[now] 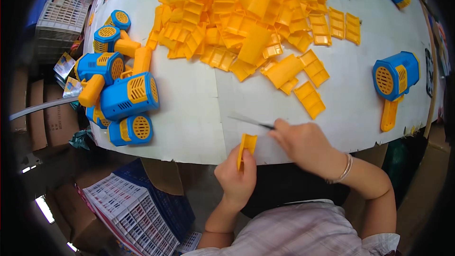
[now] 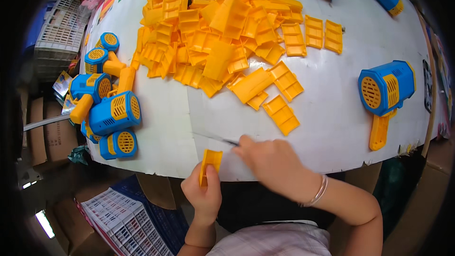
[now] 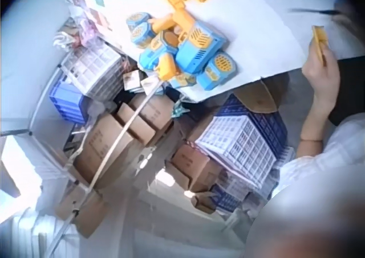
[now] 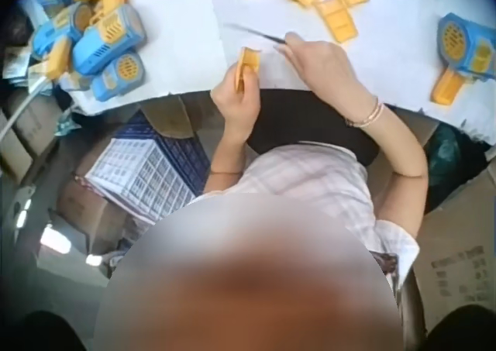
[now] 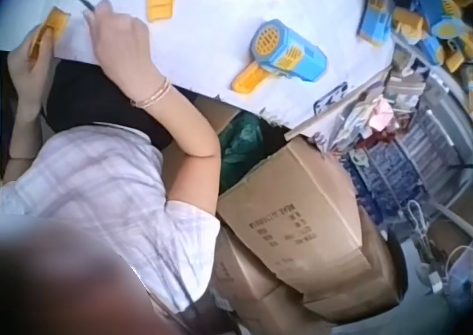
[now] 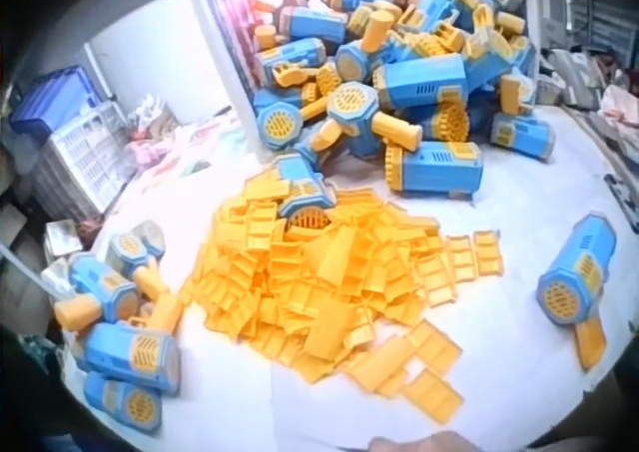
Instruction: Trimming excess plastic from components and assembling toy bubble guns at a workbench.
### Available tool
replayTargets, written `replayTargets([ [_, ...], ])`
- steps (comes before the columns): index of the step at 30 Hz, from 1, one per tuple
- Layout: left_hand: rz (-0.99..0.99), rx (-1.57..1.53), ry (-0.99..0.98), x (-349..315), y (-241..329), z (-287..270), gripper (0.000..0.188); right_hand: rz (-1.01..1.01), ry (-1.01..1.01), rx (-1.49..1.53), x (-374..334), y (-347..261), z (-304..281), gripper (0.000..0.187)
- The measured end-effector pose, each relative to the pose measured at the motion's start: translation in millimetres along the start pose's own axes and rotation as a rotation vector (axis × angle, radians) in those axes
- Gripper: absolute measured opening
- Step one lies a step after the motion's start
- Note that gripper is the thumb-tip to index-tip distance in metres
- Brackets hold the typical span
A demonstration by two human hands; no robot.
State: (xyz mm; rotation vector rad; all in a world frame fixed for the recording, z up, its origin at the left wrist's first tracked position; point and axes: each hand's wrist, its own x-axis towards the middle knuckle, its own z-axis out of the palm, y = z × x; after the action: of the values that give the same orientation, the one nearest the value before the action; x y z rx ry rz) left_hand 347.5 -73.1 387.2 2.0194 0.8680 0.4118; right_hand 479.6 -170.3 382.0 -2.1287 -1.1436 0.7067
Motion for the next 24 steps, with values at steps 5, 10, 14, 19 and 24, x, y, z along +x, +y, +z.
replayTargets([
  [5,0.071,0.058,0.067,0,2,-1,0.014,-0.012,-0.036,0.02,0,-4,-3,0.021],
  [10,0.092,0.138,0.078,5,1,-4,0.013,-0.122,-0.068,0.113,-14,-22,-17,0.021],
  [14,0.119,0.216,-0.003,7,-3,-5,0.017,-0.088,-0.127,0.04,-13,-18,-1,0.023],
  [19,0.141,0.213,0.023,4,-9,-7,0.016,-0.09,0.03,0.045,-10,-16,-9,0.027],
  [24,0.16,0.237,-0.033,6,-10,-6,0.015,-0.048,-0.061,0.086,-7,-9,4,0.021],
])
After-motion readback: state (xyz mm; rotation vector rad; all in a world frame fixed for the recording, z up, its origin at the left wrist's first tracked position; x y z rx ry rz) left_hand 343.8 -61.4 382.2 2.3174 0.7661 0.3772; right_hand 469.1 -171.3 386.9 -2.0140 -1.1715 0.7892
